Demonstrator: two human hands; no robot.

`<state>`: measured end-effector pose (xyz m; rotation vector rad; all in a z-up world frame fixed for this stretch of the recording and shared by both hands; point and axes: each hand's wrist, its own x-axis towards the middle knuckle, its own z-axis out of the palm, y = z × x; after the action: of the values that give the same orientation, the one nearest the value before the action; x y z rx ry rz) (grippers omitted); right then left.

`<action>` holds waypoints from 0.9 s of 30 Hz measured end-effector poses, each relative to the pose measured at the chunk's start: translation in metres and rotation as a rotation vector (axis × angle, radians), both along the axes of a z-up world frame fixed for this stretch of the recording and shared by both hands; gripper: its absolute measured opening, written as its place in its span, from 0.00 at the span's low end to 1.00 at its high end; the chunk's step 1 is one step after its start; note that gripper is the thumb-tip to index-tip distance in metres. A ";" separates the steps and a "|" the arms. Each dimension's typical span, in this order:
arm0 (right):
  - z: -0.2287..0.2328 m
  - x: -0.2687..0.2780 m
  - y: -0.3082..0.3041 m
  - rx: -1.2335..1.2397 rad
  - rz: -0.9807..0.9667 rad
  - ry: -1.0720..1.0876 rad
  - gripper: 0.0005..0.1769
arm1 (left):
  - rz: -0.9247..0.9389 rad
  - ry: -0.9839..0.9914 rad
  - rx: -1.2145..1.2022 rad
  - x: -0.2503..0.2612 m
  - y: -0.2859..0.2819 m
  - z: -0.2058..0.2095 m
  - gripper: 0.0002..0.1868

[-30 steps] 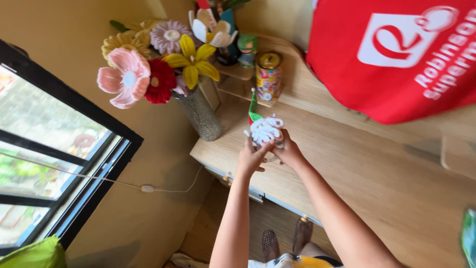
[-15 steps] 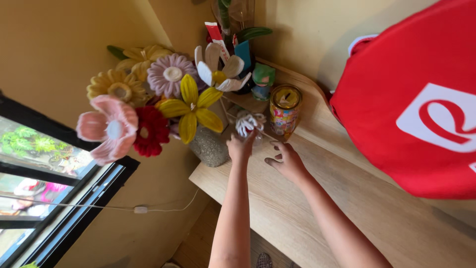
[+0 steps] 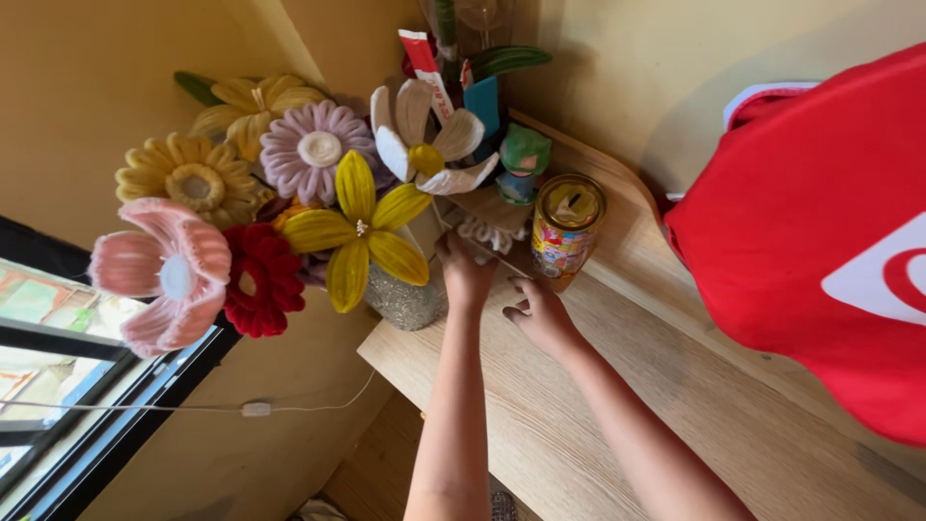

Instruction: The person wipes a wooden shelf with a tissue, then arranges various items on the shelf, including a bouquet of artificial flowers, a tin can, a pen holder, a small figurine, and a cup. The person also moves a red shopping bag and a package of wipes.

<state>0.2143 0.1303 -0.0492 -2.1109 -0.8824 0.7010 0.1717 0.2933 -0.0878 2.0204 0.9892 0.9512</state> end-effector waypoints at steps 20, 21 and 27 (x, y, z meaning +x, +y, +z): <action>-0.025 0.003 0.012 0.051 0.002 -0.008 0.29 | 0.142 -0.113 -0.134 0.028 0.020 -0.034 0.49; -0.026 0.001 0.011 0.061 0.005 -0.021 0.29 | 0.215 0.043 0.042 0.028 0.022 -0.030 0.52; -0.038 -0.006 -0.005 0.094 -0.057 -0.049 0.31 | 0.191 0.160 -0.169 0.042 0.038 -0.038 0.47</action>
<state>0.2088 0.1255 -0.0873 -2.0688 -0.8610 0.5700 0.2134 0.3314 -0.1256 1.9074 1.3238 0.7826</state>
